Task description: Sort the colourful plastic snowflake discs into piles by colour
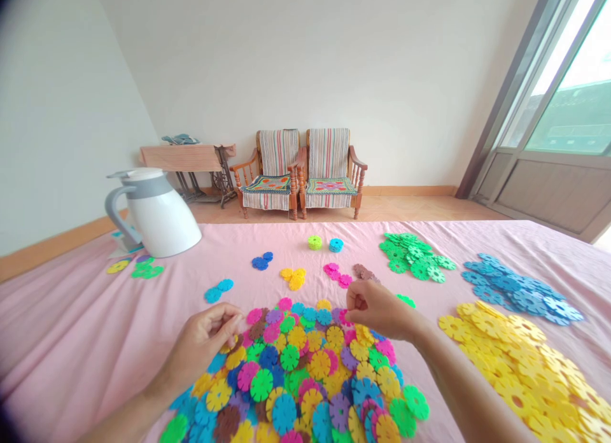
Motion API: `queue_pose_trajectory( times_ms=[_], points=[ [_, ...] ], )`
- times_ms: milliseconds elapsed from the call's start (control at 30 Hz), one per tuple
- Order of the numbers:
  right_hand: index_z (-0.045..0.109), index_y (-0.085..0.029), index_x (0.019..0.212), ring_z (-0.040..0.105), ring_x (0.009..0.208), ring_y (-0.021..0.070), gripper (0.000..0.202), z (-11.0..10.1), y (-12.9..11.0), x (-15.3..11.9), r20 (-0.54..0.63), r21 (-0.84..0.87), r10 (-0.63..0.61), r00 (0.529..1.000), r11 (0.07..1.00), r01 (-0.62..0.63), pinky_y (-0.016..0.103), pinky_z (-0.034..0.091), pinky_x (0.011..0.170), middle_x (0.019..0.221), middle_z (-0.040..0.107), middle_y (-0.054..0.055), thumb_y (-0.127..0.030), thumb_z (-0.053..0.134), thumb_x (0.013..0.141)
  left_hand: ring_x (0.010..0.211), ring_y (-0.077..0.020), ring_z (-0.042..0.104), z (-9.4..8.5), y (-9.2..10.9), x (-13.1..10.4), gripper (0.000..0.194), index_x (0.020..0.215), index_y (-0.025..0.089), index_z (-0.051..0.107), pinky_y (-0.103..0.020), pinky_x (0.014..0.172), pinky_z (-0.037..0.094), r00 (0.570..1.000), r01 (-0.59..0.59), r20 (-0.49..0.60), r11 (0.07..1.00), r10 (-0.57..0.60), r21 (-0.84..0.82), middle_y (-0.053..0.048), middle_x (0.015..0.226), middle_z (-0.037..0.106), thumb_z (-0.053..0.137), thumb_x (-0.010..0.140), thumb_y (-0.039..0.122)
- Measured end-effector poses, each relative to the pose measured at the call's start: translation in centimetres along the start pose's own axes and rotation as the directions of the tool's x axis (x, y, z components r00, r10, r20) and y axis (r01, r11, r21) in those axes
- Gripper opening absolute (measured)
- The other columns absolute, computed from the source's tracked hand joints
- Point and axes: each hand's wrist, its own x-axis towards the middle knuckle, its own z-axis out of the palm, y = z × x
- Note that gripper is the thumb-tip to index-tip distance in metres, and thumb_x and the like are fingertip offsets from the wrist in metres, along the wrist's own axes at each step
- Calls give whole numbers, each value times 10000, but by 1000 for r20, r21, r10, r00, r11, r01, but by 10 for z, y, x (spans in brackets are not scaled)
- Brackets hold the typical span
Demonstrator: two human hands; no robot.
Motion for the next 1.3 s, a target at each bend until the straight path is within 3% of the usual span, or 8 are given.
queue_pose_trajectory(
  times_ms=[133, 200, 400, 533, 667, 1000, 1133, 1300],
  points=[
    [504, -204, 705, 573, 670, 150, 98, 4, 10, 11, -245, 197, 40, 969, 980, 10, 251, 422, 592, 692, 606, 5, -298, 517, 729, 496, -122, 541, 0, 0, 0, 214, 708, 167, 580, -202, 507, 429, 1000, -1, 1, 1000, 1, 2, 41, 516, 531, 542, 794, 359],
    [516, -200, 731, 580, 683, 155, 100, 2, 15, 11, -276, 192, 38, 960, 981, 16, 258, 429, 617, 705, 613, 12, -298, 499, 739, 496, -121, 539, 0, 0, 0, 215, 708, 166, 577, -202, 508, 429, 1000, -1, 0, 1000, 1, 4, 41, 518, 530, 539, 795, 359],
    [564, -200, 708, 566, 671, 180, 73, -16, 18, -12, -28, -255, 96, 995, 962, -99, 258, 370, 564, 718, 617, 22, -208, 568, 636, 502, -119, 538, 0, 1, 1, 218, 715, 165, 567, -201, 509, 426, 1000, -1, 12, 1000, 1, 9, 42, 529, 523, 530, 805, 360],
    [578, -187, 755, 567, 745, 200, 161, -19, 17, -20, 27, -356, 183, 983, 920, -161, 265, 379, 592, 808, 627, 53, -164, 568, 596, 510, -119, 540, 0, -1, 1, 215, 729, 164, 571, -201, 515, 430, 1000, -7, 16, 1000, 7, 15, 42, 539, 525, 532, 809, 359],
    [585, -182, 746, 565, 771, 197, 165, -20, 17, -18, 72, -366, 194, 978, 918, -155, 260, 376, 609, 804, 629, 52, -144, 547, 590, 513, -116, 537, 0, -2, 2, 219, 738, 163, 572, -202, 519, 433, 1000, -13, 18, 1000, 13, 23, 42, 548, 527, 524, 817, 362],
    [549, -175, 724, 516, 705, 155, 128, -27, 19, -21, 170, -267, 111, 979, 962, -62, 240, 361, 586, 752, 593, 17, -118, 553, 610, 520, -124, 555, -1, -4, 2, 201, 737, 169, 574, -215, 534, 450, 998, -52, -14, 996, 54, 79, 37, 562, 546, 513, 828, 338],
    [472, -189, 677, 438, 591, 100, 98, -24, 6, -17, 195, -10, -43, 980, 999, 46, 209, 330, 529, 632, 483, -44, -121, 542, 668, 693, -150, 606, 1, 6, -2, 149, 786, 175, 626, -241, 671, 473, 975, -176, -101, 963, 200, 206, -9, 741, 643, 530, 819, 284],
    [481, -191, 730, 453, 574, 87, 82, 12, -40, -11, 58, 289, -137, 989, 950, 115, 192, 340, 502, 619, 485, -55, -132, 535, 713, 748, -144, 603, 24, 41, -11, 111, 837, 189, 653, -234, 701, 475, 968, -248, 84, 956, 237, 157, -17, 802, 659, 549, 802, 208]
  ],
)
